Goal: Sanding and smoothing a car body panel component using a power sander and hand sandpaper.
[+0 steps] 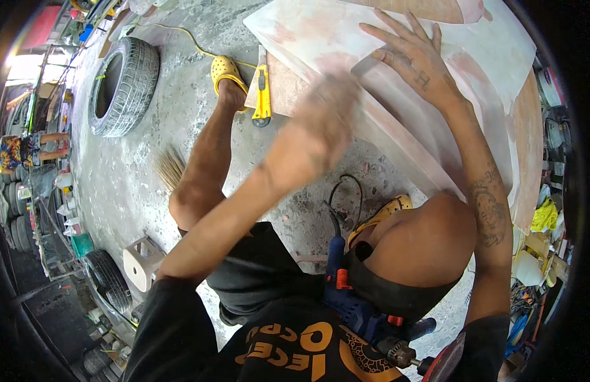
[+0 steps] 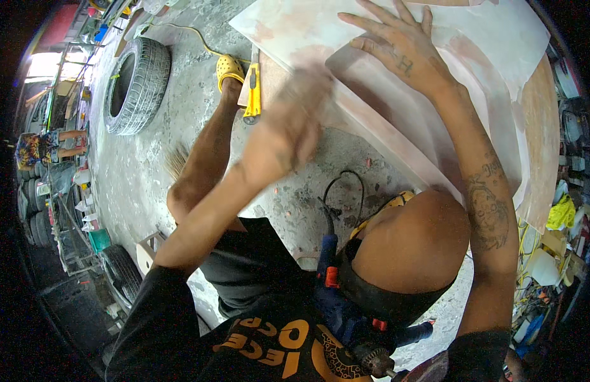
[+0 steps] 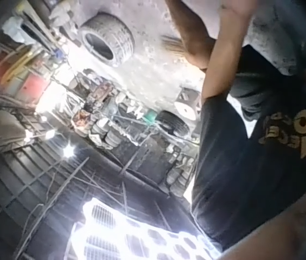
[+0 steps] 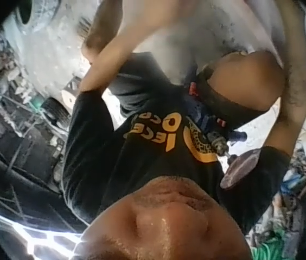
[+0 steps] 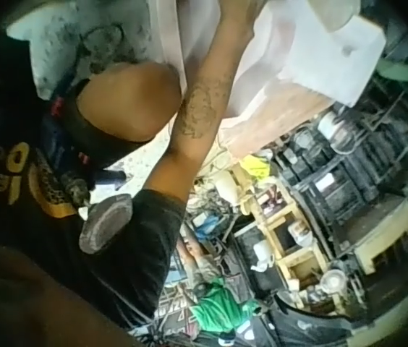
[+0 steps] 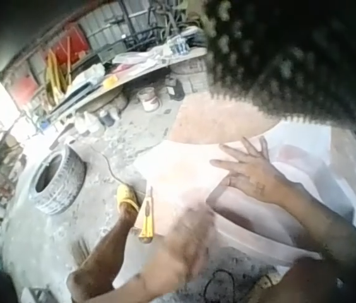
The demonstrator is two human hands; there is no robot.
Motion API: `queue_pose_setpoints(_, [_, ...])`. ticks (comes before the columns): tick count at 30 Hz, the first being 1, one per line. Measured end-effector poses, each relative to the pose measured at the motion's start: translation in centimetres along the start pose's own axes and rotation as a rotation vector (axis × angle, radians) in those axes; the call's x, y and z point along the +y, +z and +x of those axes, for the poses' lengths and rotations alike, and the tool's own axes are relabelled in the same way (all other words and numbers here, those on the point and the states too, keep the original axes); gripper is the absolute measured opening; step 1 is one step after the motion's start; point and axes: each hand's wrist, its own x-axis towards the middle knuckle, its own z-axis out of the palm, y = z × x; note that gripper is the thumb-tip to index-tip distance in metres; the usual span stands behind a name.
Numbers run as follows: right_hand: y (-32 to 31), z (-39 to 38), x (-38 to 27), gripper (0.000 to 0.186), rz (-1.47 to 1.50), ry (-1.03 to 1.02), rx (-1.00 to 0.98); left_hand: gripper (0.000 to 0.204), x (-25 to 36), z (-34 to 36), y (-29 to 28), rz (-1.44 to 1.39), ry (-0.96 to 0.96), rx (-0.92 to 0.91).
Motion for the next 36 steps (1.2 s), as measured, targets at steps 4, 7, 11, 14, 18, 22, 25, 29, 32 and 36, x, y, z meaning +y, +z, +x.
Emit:
queue_pose_setpoints(4, [0.3, 0.5, -0.3, 0.049, -0.012, -0.012, 0.003, 0.048, -3.5, 0.8, -1.9, 0.003, -0.094, 0.023])
queue_pose_setpoints(7, [0.1, 0.0, -0.6, 0.049, -0.041, 0.023, -0.022, 0.049, -0.7, 0.2, -0.3, 0.033, -0.083, 0.022])
queue_pose_setpoints(11, [0.3, 0.7, -0.6, 0.049, -0.059, 0.024, -0.015, 0.049, -2.9, 0.1, -1.8, 0.012, -0.097, -0.004])
queue_pose_setpoints(14, [0.2, 0.2, -0.6, 0.050, -0.010, -0.008, 0.008, 0.050, -1.9, 0.1, -1.1, 0.126, -0.155, 0.051])
queue_pose_setpoints(18, [0.5, 0.1, -0.3, 0.051, -0.038, -0.007, -0.013, 0.045, -1.9, -0.2, -1.3, -0.065, -0.031, -0.018])
queue_pose_setpoints(22, [0.6, 0.0, -0.4, 0.050, -0.045, 0.013, -0.010, 0.048, -1.4, -0.4, -0.6, 0.005, -0.049, 0.024])
queue_pose_setpoints(25, [0.0, 0.4, -0.3, 0.050, -0.029, 0.018, -0.020, 0.047, -0.6, -0.3, -1.2, -0.072, -0.018, -0.006])
queue_pose_setpoints(29, [0.0, 0.2, -0.5, 0.049, 0.017, 0.001, -0.005, 0.046, -1.8, -0.4, -1.1, -0.028, -0.086, 0.041])
queue_pose_setpoints(32, [0.1, 0.0, -0.8, 0.049, -0.040, 0.022, -0.027, 0.045, 0.5, -0.8, -1.3, -0.074, -0.087, -0.056])
queue_pose_setpoints(36, [0.7, 0.8, -0.3, 0.049, -0.022, 0.007, 0.012, 0.045, -2.8, -0.9, -1.6, 0.023, -0.143, 0.075])
